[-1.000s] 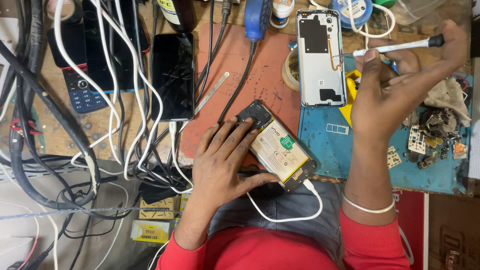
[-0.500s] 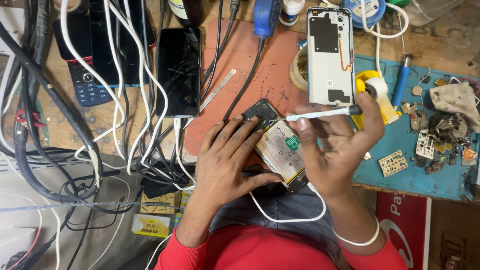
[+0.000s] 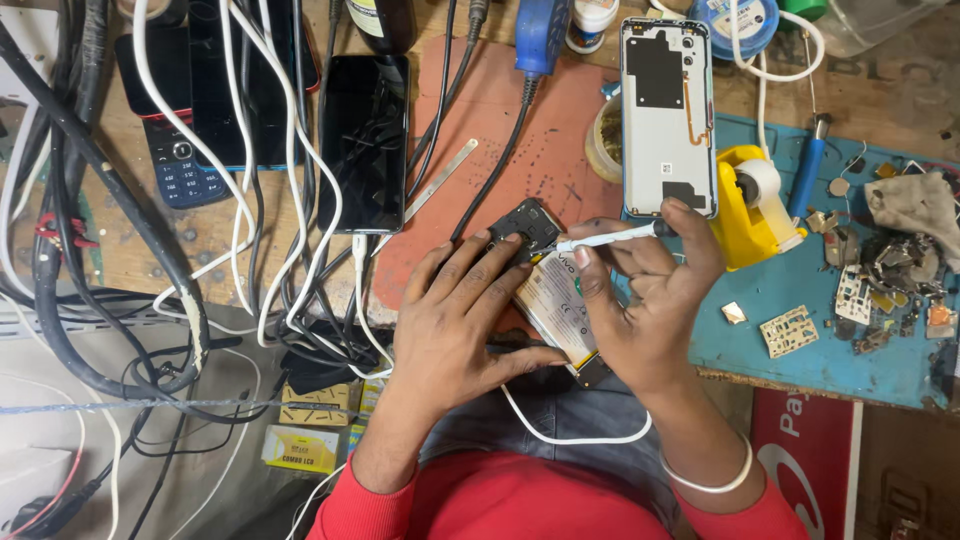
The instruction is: The person reassembles a disassembled smartphone at a repair bench. They press the battery and motherboard into the phone body, plug in a charging cable, test the screen by powering the phone on, then fit the back cover onto the device and press it closed.
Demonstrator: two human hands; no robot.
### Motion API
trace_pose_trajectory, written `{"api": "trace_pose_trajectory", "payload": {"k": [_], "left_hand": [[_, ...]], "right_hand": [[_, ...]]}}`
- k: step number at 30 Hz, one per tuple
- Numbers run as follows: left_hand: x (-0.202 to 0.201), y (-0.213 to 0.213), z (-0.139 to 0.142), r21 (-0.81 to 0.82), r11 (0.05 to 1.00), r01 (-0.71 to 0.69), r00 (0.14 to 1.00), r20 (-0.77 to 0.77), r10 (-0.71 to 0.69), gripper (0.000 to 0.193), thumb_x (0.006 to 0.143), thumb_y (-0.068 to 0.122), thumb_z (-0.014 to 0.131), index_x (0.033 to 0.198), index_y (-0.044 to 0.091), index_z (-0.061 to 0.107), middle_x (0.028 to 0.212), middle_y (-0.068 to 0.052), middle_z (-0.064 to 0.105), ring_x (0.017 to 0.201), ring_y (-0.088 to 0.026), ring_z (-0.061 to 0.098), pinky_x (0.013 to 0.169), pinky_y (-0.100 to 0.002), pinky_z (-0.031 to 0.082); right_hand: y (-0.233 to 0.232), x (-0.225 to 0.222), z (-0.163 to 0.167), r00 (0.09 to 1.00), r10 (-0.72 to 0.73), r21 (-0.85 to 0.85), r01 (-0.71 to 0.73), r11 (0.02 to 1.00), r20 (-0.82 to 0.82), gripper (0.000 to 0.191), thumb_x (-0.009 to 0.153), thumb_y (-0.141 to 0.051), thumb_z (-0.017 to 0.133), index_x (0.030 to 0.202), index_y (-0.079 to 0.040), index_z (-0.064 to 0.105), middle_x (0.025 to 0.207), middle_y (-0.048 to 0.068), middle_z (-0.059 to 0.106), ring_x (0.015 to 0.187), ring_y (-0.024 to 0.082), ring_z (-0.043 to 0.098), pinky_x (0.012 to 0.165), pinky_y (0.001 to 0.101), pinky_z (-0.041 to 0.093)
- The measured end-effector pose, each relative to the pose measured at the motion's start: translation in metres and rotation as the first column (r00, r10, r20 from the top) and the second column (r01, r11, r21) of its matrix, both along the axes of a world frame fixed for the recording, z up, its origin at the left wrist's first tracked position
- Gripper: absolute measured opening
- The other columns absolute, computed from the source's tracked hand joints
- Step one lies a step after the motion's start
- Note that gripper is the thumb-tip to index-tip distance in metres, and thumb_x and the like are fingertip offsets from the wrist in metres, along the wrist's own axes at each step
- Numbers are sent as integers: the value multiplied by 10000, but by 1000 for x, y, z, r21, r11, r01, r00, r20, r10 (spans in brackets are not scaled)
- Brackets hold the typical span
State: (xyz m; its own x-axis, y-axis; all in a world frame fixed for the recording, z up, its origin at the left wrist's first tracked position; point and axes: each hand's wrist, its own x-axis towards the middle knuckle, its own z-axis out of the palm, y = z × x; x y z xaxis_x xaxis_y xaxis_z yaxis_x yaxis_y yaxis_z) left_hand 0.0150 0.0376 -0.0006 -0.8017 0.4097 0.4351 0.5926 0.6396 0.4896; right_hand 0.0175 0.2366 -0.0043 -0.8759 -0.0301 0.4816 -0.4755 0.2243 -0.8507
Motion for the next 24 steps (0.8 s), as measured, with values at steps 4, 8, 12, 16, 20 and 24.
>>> {"api": "trace_pose_trajectory", "payload": {"k": [4, 8, 12, 16, 20, 24], "left_hand": [[-1, 0, 0, 0, 1000, 4, 1000, -3, -4, 812, 729, 670, 798, 1238, 48, 687, 1437, -108, 613, 1375, -334, 536, 1157, -503, 364], [-1, 0, 0, -4, 1000, 2, 1000, 3, -2, 807, 726, 667, 800, 1234, 51, 684, 1437, -109, 611, 1373, -337, 530, 1148, -502, 363], [0, 0, 0, -5, 1000, -5, 1000, -1, 5, 809, 729, 669, 798, 1245, 56, 683, 1437, -102, 611, 1379, -327, 533, 1157, -502, 359], [0, 0, 0, -11, 1000, -3, 1000, 0, 3, 808, 734, 674, 792, 1245, 58, 683, 1438, -104, 609, 1380, -328, 533, 1158, -502, 358], [0, 0, 1, -9, 1000, 0, 1000, 6, 0, 804, 741, 672, 788, 1245, 54, 683, 1441, -112, 609, 1377, -333, 532, 1151, -500, 362], [-1, 0, 1, -5, 1000, 2, 1000, -3, -2, 803, 740, 670, 788, 1244, 53, 682, 1443, -109, 608, 1375, -334, 535, 1152, -501, 365]], "right_hand": [[0, -1, 0, 1000, 11, 7, -11, 1000, 1, 720, 1081, 121, 577, 1567, -177, 137, 1228, 284, 640, 1129, 296, 704, 1017, 382, 592], [1, -1, 0, 1000, 1, 27, -1, 1000, 8, 711, 1078, 127, 577, 1555, -172, 144, 1230, 289, 625, 1125, 295, 704, 1027, 394, 598], [1, -1, 1, 1000, 21, 38, -21, 999, -9, 708, 1081, 137, 559, 1557, -170, 135, 1216, 271, 631, 1108, 279, 706, 1009, 377, 602], [1, -1, 2, 999, 9, 78, -6, 997, -41, 708, 1070, 150, 557, 1548, -156, 134, 1198, 264, 632, 1096, 278, 707, 1010, 378, 602], [1, -1, 3, 997, 6, 132, 4, 991, -75, 703, 1069, 148, 557, 1546, -146, 132, 1189, 261, 637, 1090, 279, 711, 985, 374, 608], [2, -3, 6, 996, 10, 200, 8, 980, -86, 680, 1043, 124, 601, 1523, -109, 180, 1197, 235, 681, 1051, 265, 743, 911, 358, 631]]}}
